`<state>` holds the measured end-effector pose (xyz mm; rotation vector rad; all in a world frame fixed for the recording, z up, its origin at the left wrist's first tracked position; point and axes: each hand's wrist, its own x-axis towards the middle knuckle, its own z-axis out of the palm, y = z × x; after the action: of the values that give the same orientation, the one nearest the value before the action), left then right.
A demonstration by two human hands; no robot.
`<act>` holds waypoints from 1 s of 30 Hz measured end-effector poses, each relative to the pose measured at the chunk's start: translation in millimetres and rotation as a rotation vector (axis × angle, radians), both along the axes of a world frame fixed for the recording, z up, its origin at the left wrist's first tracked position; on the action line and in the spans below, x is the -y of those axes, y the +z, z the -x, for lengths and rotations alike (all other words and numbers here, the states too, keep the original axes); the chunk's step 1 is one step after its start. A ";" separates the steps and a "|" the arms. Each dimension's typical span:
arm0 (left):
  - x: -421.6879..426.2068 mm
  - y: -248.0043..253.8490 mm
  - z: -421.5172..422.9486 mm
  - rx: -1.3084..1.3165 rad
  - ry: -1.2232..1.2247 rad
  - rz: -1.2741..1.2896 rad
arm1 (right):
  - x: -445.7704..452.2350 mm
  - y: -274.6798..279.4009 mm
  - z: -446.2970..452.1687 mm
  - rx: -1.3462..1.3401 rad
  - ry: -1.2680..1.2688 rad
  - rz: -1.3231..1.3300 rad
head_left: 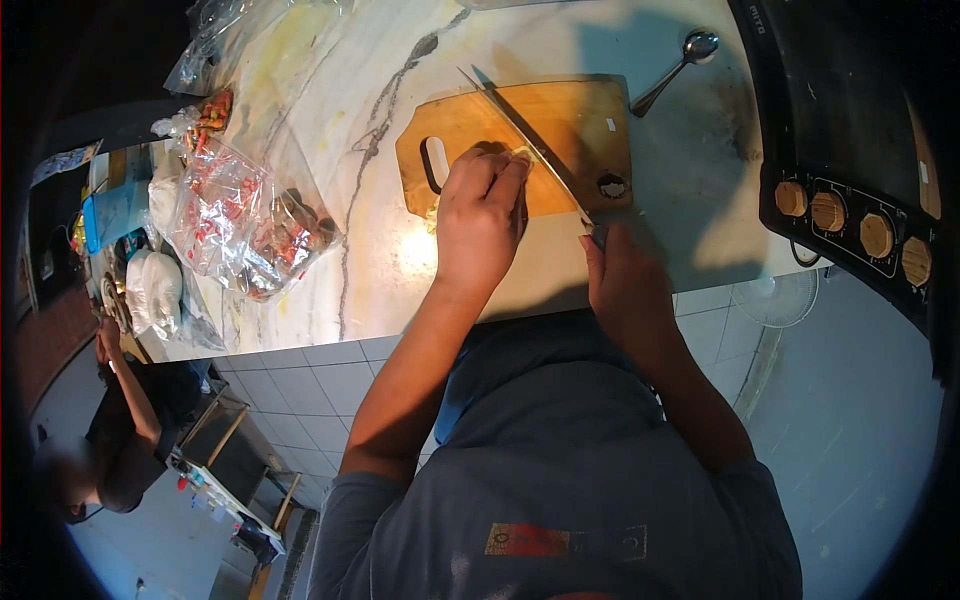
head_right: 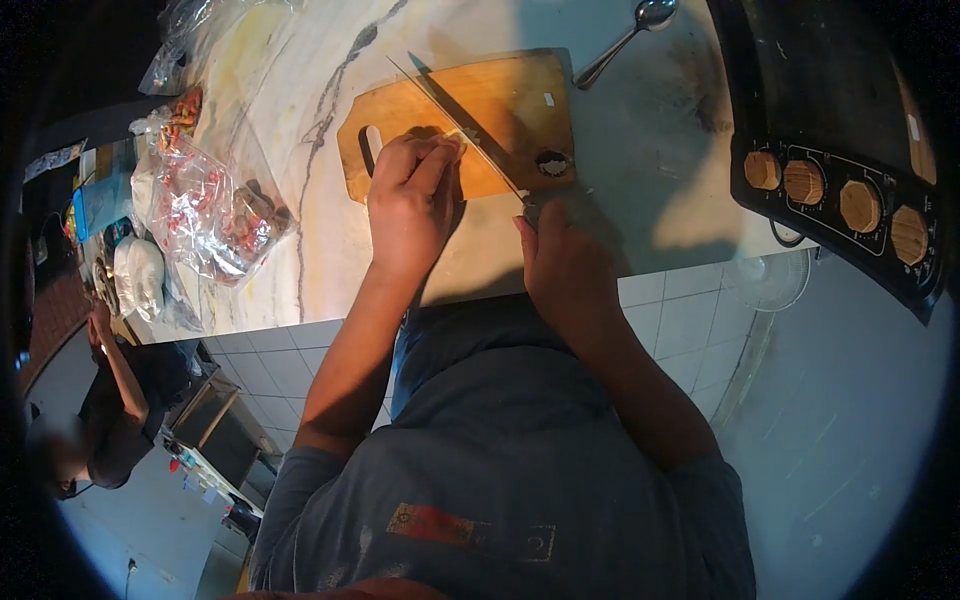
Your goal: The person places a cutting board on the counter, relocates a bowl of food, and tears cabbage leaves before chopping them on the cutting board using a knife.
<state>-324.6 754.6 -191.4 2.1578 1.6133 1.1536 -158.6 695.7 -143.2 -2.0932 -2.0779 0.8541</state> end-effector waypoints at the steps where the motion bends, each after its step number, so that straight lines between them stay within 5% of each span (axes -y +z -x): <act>1: -0.2 -0.7 -0.2 0.012 0.000 -0.010 | -0.7 0.6 0.3 0.021 0.006 -0.003; 20: 1.7 -1.2 2.5 0.011 -0.034 0.022 | -5.8 -8.9 -1.1 0.131 -0.017 0.079; 30: 3.9 7.4 6.2 0.011 -0.016 0.028 | -5.2 -3.3 5.4 -0.095 0.013 -0.061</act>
<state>-330.7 750.7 -184.0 2.1395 1.5945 1.1296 -164.0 700.9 -146.5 -1.9709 -2.0458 0.8625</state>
